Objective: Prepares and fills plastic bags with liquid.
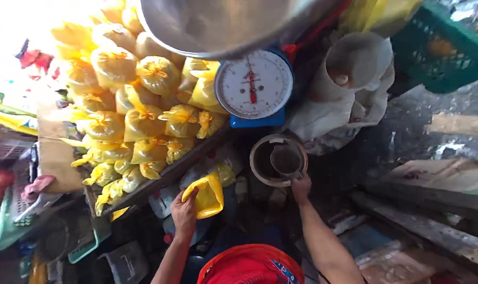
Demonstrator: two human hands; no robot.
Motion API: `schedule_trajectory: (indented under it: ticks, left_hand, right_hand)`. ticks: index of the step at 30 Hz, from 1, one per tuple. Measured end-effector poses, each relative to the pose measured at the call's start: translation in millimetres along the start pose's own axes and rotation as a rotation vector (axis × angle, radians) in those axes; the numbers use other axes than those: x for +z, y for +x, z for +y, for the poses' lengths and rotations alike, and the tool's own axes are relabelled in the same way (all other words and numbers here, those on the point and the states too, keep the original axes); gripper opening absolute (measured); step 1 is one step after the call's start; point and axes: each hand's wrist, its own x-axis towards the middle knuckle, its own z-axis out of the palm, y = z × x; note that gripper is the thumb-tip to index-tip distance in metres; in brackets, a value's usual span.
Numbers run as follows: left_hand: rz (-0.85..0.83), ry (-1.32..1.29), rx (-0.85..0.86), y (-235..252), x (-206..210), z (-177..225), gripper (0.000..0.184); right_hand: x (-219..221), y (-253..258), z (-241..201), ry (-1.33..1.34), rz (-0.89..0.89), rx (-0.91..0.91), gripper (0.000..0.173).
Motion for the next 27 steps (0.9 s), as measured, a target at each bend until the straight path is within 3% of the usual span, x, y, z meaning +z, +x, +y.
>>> schedule_trajectory:
  ticks: [3, 7, 13, 16, 21, 24, 27]
  left_hand:
    - [-0.026, -0.106, 0.057, 8.2, -9.0, 15.5, 0.013]
    - [-0.101, -0.186, 0.065, 27.3, -18.3, 28.5, 0.017]
    - [-0.371, -0.334, -0.012, 76.0, -12.3, 39.3, 0.035]
    - [-0.388, -0.283, 0.015, 91.4, 5.7, 60.5, 0.029]
    - [-0.448, -0.066, 0.189, 101.2, 35.8, 111.9, 0.031]
    - [-0.435, 0.127, 0.440, 104.4, 50.1, 140.0, 0.037]
    - [-0.433, 0.315, 0.561, 109.7, 57.8, 168.7, 0.040]
  right_hand:
    - [-22.4, -23.2, -42.8, 0.160, 0.115, -0.134, 0.029]
    - [-72.1, -69.7, -98.7, 0.392, 0.117, -0.217, 0.016]
    - [-167.9, -146.0, -188.3, 0.834, -0.163, -0.524, 0.032]
    - [-201.1, -176.0, -240.2, 0.786, -0.071, -0.686, 0.041]
    - [-224.1, -203.8, -326.4, 0.662, 0.261, -0.742, 0.022]
    - [-231.7, -211.4, -360.6, 0.500, 0.317, -0.800, 0.034]
    - [-237.1, -214.3, -385.9, 0.290, 0.307, -0.852, 0.047]
